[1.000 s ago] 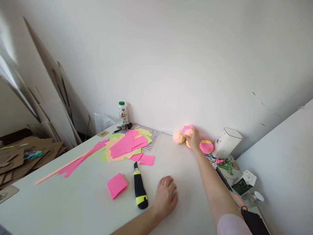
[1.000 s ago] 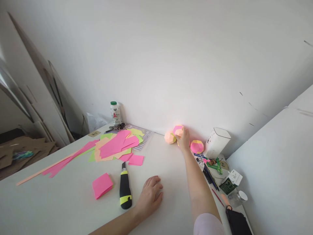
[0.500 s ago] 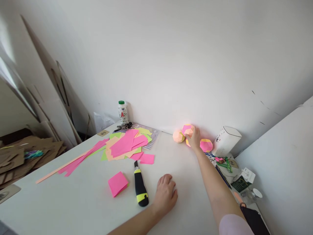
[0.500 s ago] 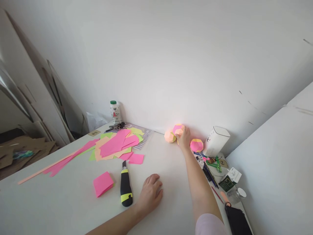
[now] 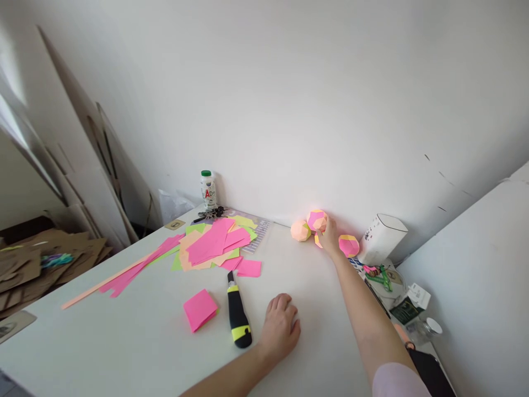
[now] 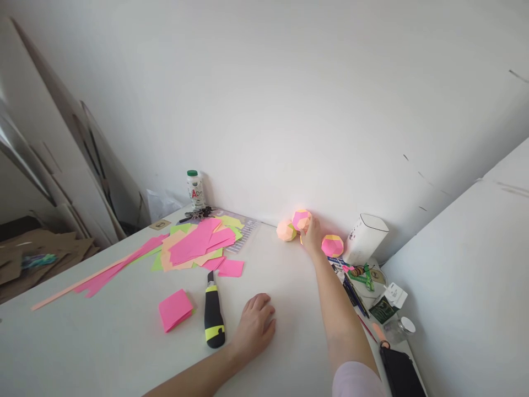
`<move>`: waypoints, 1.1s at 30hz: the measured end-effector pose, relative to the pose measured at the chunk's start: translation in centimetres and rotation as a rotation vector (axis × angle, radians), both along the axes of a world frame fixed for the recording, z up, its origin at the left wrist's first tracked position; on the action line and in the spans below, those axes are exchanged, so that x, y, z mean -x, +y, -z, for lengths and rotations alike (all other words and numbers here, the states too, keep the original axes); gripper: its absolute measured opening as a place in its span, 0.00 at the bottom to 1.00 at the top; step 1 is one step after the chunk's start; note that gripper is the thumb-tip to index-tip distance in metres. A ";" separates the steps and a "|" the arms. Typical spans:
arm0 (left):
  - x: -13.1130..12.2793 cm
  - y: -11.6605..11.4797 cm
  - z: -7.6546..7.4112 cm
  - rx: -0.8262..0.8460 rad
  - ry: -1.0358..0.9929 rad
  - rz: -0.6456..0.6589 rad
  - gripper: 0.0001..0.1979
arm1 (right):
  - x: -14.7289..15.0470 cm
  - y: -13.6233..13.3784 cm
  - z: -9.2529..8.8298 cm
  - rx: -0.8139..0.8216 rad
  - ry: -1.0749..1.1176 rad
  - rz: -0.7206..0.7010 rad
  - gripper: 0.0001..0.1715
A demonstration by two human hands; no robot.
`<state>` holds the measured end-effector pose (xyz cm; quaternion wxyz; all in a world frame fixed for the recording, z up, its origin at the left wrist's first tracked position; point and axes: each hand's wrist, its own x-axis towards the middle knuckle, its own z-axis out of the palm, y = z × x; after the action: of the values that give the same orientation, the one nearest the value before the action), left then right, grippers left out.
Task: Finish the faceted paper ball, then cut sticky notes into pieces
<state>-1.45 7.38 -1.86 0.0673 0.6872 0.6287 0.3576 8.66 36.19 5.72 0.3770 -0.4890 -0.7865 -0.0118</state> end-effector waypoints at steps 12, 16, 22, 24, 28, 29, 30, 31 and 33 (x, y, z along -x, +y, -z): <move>0.0 0.0 0.2 -0.026 -0.021 -0.004 0.07 | 0.2 -0.2 -0.5 -0.050 -0.001 0.041 0.22; 0.1 0.2 0.3 -0.073 -0.091 0.048 0.07 | 0.0 -2.7 -0.3 -0.038 -0.040 -0.016 0.30; -1.2 -1.0 0.6 -0.289 0.051 0.703 0.06 | 0.5 -10.9 4.6 0.167 -0.327 -0.394 0.34; -2.2 -2.2 0.8 -0.407 0.181 0.833 0.08 | 1.2 -12.9 6.1 0.290 -0.415 -0.489 0.35; -3.6 -5.2 0.9 -0.631 0.263 0.884 0.08 | 2.0 -15.8 6.9 0.492 -0.455 -0.607 0.38; -3.6 -5.7 0.9 -0.648 0.255 0.885 0.07 | 2.0 -16.8 6.7 0.536 -0.429 -0.642 0.39; -3.5 -6.1 0.8 -0.629 0.239 0.872 0.07 | 1.8 -18.0 6.5 0.584 -0.394 -0.678 0.39; -3.3 -6.3 0.6 -0.576 0.199 0.848 0.08 | 1.6 -19.4 6.3 0.637 -0.352 -0.700 0.40; -2.7 -6.2 0.3 -0.390 -0.013 0.760 0.09 | 1.4 -22.7 6.3 0.757 -0.226 -0.689 0.32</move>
<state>1.28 1.16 -2.19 0.0673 0.8677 0.2508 0.4238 7.29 13.51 -0.59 0.0689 -0.2994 -0.8868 0.3453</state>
